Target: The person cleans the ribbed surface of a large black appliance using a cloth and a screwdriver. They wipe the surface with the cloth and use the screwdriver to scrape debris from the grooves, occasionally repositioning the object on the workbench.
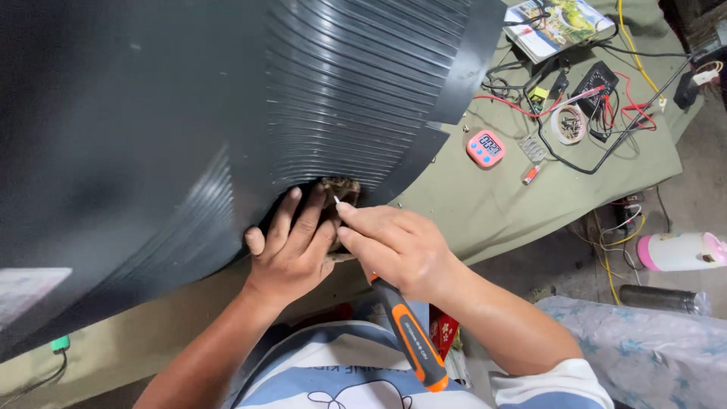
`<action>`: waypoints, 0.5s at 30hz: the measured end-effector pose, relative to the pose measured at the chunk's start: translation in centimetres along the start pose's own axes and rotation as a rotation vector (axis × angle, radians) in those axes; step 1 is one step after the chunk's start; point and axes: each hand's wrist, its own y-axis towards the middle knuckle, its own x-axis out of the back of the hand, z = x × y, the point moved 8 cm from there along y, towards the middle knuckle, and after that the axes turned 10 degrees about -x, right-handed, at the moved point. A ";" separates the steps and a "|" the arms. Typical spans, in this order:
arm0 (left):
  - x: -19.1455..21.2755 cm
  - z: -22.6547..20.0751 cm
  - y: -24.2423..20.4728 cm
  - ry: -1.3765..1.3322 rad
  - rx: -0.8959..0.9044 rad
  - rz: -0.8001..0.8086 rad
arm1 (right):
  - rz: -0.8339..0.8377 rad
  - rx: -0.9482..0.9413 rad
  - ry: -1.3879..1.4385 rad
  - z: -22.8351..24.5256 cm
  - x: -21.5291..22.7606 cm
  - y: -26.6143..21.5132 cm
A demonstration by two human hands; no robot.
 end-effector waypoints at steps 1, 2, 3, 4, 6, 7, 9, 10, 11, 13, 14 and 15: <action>-0.2 0.2 -0.2 0.010 0.016 -0.001 | -0.027 0.032 0.019 0.0 -0.1 0.2; -0.2 0.3 0.2 0.011 0.013 -0.004 | -0.031 0.033 0.016 0.1 0.2 0.3; 0.1 0.3 0.5 0.019 0.007 -0.004 | -0.015 0.015 0.009 0.2 0.4 0.2; 0.4 0.3 0.7 0.028 0.000 -0.005 | 0.001 -0.002 0.003 0.3 0.6 0.1; -0.1 0.3 -0.5 0.012 0.005 0.038 | 0.063 -0.073 0.022 0.0 1.9 0.0; -0.6 0.3 -0.9 -0.002 0.008 0.071 | 0.121 -0.136 0.035 -0.5 2.5 0.0; -0.2 0.3 -0.3 -0.013 0.007 0.071 | 0.115 -0.220 -0.009 -1.3 2.8 -1.8; 0.0 0.2 0.0 -0.020 0.007 0.074 | 0.108 -0.301 -0.050 -2.0 3.1 -2.8; -0.3 -0.2 -0.1 -0.023 0.006 0.073 | 0.108 -0.303 -0.052 -2.1 3.2 -3.1; -0.9 -0.7 -0.3 -0.001 0.008 0.073 | 0.105 -0.351 -0.056 -2.5 3.4 -3.6; -0.9 -0.7 -0.4 -0.001 0.005 0.071 | 0.102 -0.351 -0.058 -2.3 4.0 -3.6; -0.8 -0.6 -0.5 -0.008 0.003 0.048 | 0.103 -0.369 -0.015 -2.4 4.4 -3.6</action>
